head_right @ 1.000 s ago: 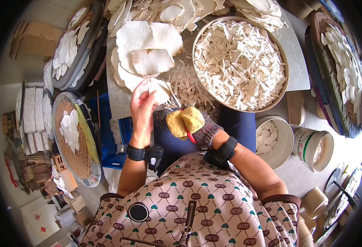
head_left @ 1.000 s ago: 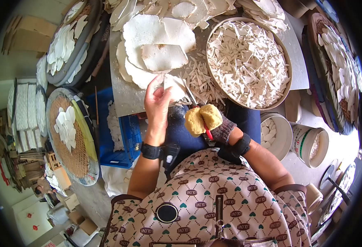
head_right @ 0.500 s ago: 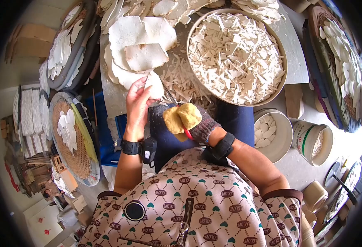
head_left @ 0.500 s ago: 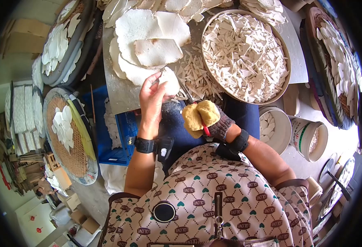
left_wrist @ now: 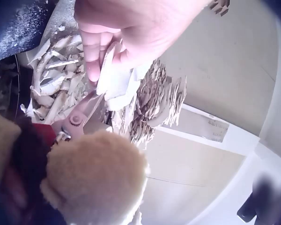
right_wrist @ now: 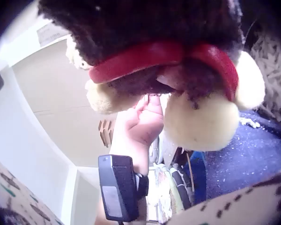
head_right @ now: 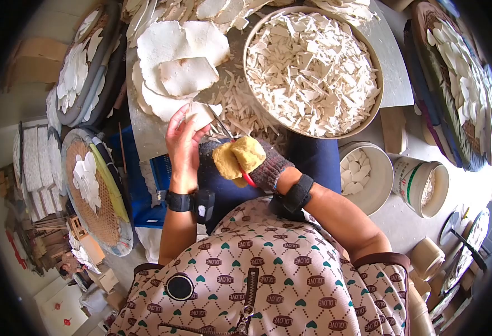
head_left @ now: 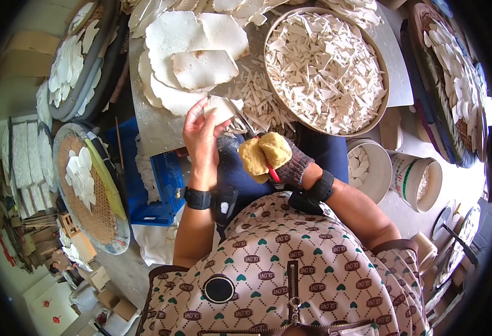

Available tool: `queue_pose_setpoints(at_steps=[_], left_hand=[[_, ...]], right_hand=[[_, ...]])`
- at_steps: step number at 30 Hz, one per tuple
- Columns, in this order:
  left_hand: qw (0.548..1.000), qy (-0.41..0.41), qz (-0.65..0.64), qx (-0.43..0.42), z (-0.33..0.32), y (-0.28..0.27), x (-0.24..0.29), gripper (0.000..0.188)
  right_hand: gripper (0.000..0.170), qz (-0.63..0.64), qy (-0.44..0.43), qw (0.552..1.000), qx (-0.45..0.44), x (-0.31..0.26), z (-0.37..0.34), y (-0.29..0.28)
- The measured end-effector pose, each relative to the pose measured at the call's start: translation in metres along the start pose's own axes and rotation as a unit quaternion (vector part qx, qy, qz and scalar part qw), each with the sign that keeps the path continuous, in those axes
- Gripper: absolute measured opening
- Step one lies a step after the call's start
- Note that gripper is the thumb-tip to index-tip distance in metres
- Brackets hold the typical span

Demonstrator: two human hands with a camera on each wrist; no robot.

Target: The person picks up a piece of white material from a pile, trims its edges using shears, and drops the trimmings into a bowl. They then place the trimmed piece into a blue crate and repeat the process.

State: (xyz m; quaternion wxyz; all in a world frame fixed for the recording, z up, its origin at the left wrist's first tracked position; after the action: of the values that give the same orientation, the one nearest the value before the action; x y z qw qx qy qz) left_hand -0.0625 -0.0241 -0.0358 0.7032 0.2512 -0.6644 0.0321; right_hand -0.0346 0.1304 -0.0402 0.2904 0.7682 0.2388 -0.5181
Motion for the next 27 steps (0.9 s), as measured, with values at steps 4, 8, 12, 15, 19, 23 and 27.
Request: queue_pose_setpoints(at_steps=[4, 8, 12, 15, 19, 23, 27], left_hand=[[1.000, 0.014, 0.009, 0.015, 0.008, -0.011, -0.001, 0.040], [0.999, 0.022, 0.026, 0.015, 0.011, -0.012, -0.001, 0.039], [0.999, 0.012, 0.009, -0.036, 0.006, 0.003, -0.001, 0.039], [0.999, 0.010, 0.005, -0.035, 0.006, 0.004, 0.000, 0.039], [1.000, 0.002, -0.003, -0.012, 0.005, 0.004, -0.003, 0.038], [0.998, -0.029, 0.025, -0.052, 0.010, 0.002, -0.007, 0.039], [0.994, -0.054, 0.044, -0.083, 0.007, 0.009, -0.004, 0.040]], right_hand=[[0.023, -0.041, -0.024, 0.998, 0.035, 0.000, -0.005, 0.002], [0.019, 0.125, -0.017, 0.992, -0.027, 0.015, 0.010, 0.003], [0.023, -0.221, -0.077, 0.972, 0.013, -0.001, 0.007, 0.001], [0.024, 0.069, 0.014, 0.994, -0.079, 0.018, 0.014, 0.000], [0.021, 0.082, -0.017, 0.996, -0.018, 0.029, 0.011, -0.003], [0.022, 0.097, -0.042, 0.994, -0.007, 0.004, 0.006, -0.001], [0.023, 0.035, -0.050, 0.998, 0.003, 0.002, 0.004, -0.002]])
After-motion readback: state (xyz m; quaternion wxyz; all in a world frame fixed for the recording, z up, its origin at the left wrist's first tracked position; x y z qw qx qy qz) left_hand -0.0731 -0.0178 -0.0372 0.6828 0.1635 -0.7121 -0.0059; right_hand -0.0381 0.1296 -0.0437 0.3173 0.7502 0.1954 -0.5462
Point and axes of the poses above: each hand's wrist, its own z-axis towards the middle knuckle, its own y-axis out of the palm, x = y × z, the point moved 8 cm from there along z, towards the middle knuckle, and after that the axes turned 15 degrees about y, right-handed, at the moved point
